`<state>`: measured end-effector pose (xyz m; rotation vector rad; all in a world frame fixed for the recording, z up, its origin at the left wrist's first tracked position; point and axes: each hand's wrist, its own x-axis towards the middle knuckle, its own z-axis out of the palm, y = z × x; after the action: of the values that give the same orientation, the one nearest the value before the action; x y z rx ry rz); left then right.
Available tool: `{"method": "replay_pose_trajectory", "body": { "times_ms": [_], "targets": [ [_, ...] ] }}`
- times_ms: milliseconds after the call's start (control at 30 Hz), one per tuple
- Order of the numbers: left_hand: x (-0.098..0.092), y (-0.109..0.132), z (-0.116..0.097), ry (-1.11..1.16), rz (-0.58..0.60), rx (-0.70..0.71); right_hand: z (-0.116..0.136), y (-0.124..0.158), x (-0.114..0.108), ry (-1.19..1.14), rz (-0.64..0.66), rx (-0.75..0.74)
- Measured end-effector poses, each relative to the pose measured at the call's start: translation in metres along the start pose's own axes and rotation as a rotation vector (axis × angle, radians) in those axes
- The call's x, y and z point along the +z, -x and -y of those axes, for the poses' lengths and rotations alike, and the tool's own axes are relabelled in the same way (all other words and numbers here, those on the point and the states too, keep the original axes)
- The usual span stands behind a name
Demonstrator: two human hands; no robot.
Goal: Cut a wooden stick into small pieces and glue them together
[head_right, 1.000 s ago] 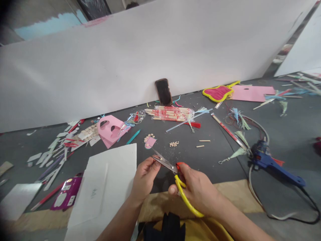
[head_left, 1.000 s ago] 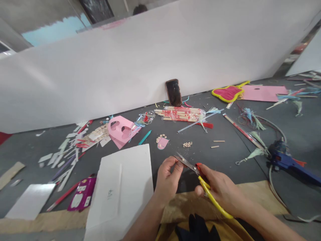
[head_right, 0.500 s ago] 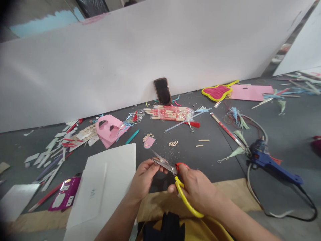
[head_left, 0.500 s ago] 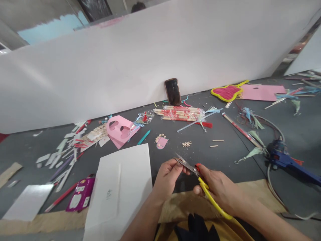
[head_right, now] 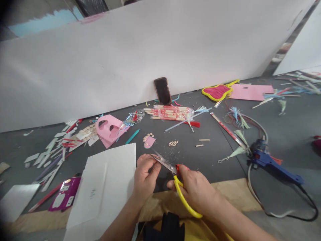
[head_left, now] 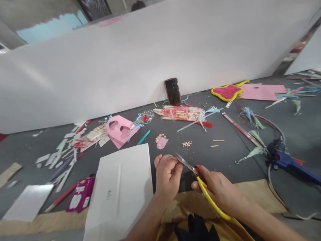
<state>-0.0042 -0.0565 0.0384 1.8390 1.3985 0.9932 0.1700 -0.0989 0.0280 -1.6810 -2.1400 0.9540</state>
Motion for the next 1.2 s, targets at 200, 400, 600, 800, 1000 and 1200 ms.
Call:
{"method": "replay_pose_trajectory", "body": {
  "times_ms": [200,400,600,800,1000,1200],
  "targets": [
    [0.003,0.001,0.006,0.204,0.015,-0.126,-0.001,-0.001,-0.003,0.116,-0.018,-0.017],
    [0.001,0.000,0.004,0.354,0.053,-0.207,-0.002,-0.001,-0.009,0.111,-0.041,-0.054],
    [-0.006,-0.006,-0.006,0.799,0.265,-0.385,-0.005,-0.002,-0.002,0.019,-0.045,-0.061],
    [-0.005,-0.006,-0.006,0.945,0.296,-0.474,-0.004,-0.002,-0.001,0.031,-0.012,-0.047],
    [0.000,0.001,-0.004,0.235,0.120,-0.177,-0.005,-0.002,0.001,0.043,0.013,0.020],
    [0.001,0.004,0.004,-0.062,-0.031,0.091,-0.006,-0.001,-0.005,0.116,-0.024,-0.032]
  ]
}}
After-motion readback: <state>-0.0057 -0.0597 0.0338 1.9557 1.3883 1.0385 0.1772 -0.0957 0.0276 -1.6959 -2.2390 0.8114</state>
